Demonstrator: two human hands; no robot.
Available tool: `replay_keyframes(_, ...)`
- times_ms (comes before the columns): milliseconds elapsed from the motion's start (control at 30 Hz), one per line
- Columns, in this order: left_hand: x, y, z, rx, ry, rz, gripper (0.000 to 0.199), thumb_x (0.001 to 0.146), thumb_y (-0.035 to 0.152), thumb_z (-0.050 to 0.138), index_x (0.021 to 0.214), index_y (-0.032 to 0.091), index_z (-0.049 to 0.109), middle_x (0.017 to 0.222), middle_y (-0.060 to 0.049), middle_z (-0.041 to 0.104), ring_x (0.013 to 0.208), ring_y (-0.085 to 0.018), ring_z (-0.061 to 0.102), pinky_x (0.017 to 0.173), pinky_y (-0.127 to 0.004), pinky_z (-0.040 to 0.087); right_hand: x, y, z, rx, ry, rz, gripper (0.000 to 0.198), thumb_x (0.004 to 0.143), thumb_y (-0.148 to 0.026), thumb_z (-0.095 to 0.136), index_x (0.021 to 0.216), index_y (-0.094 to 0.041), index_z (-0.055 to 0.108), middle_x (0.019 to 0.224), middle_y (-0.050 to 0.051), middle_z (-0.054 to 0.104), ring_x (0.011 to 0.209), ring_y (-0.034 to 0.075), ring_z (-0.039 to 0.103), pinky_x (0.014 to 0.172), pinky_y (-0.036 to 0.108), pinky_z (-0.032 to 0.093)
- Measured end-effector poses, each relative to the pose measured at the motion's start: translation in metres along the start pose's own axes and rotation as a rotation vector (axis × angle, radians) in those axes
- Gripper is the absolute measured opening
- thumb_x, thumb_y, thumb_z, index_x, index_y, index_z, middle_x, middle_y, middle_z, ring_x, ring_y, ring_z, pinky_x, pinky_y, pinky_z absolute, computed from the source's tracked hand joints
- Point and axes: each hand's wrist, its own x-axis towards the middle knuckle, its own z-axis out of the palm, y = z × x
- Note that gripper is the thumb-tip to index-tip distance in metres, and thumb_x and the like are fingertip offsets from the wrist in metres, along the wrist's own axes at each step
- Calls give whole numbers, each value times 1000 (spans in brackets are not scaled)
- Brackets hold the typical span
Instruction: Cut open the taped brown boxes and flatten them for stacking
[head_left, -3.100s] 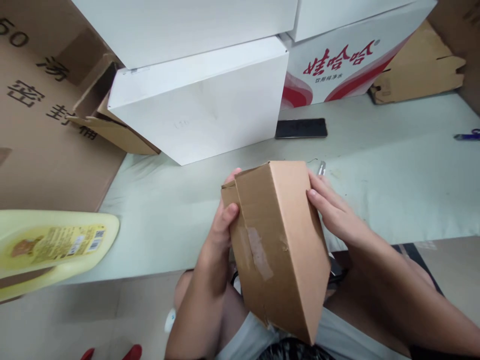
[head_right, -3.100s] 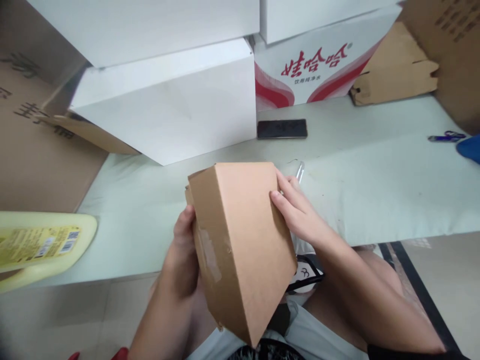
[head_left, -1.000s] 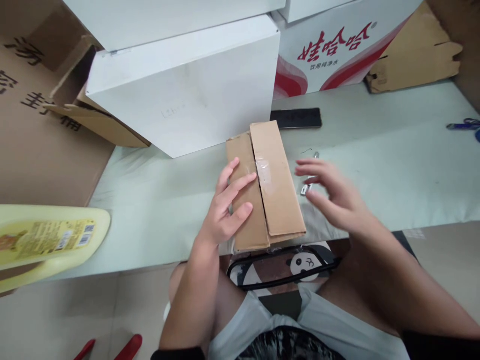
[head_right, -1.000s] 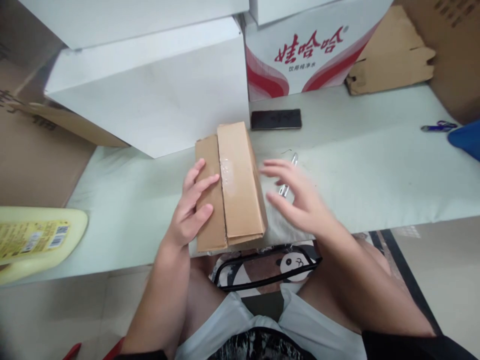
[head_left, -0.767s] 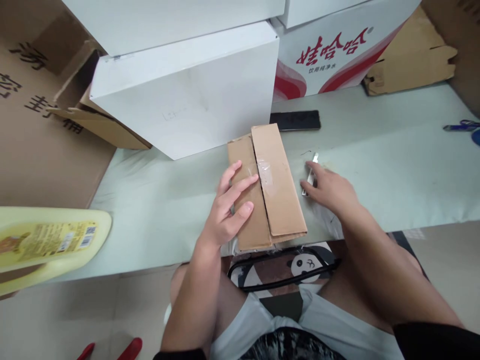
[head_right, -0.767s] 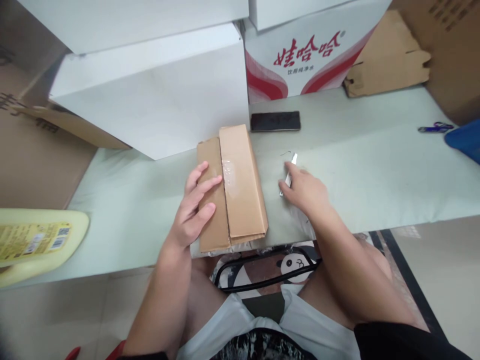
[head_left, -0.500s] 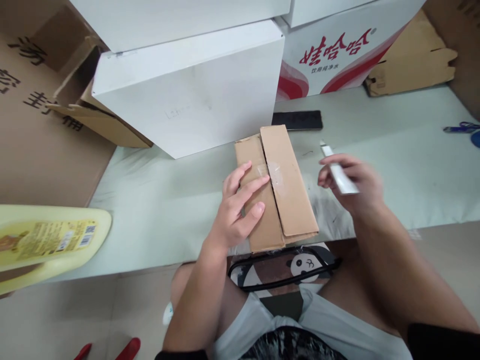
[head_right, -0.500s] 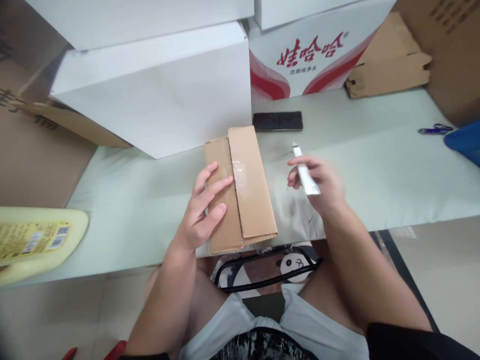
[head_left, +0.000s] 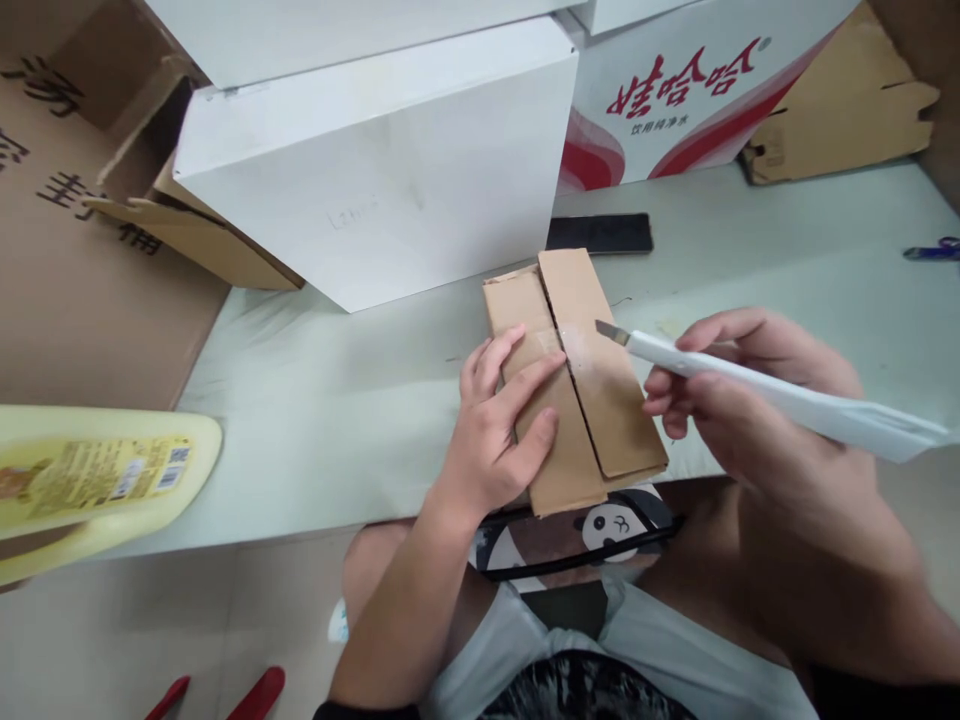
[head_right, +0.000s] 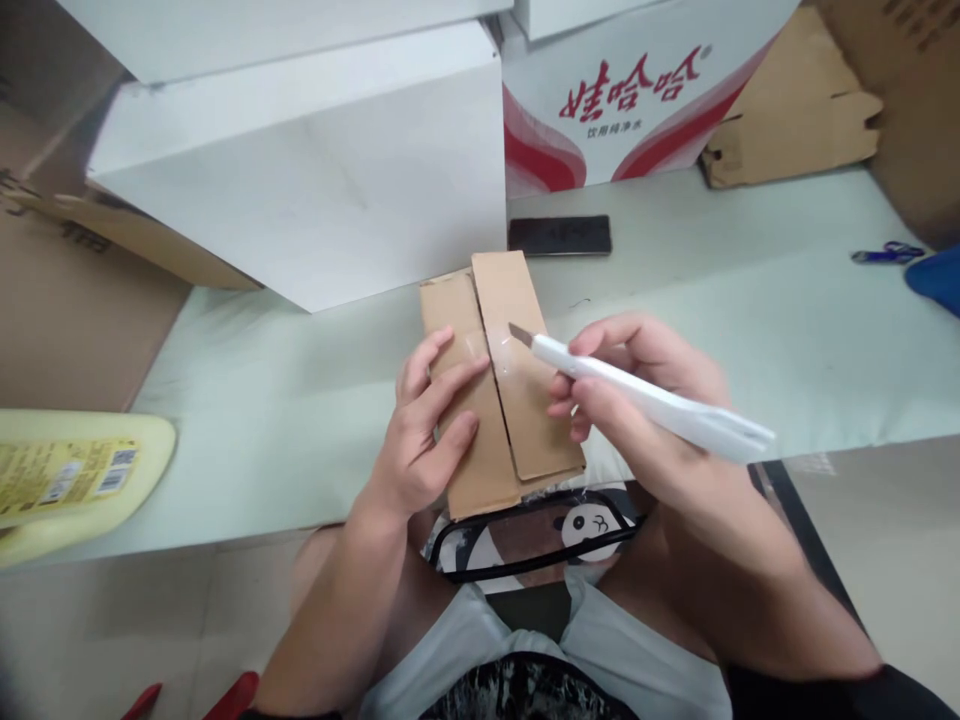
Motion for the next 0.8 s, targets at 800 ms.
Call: replay_keyframes(800,1,7,3,14,18,-17,49,107,53,40,143,30,62,167,-10,41,152,-34,40,127,-56,29,-7,-1,19,-874,-20,-377,4,91,-23,59,93,-24,62,76,3,71,58,17,64,52,30,50)
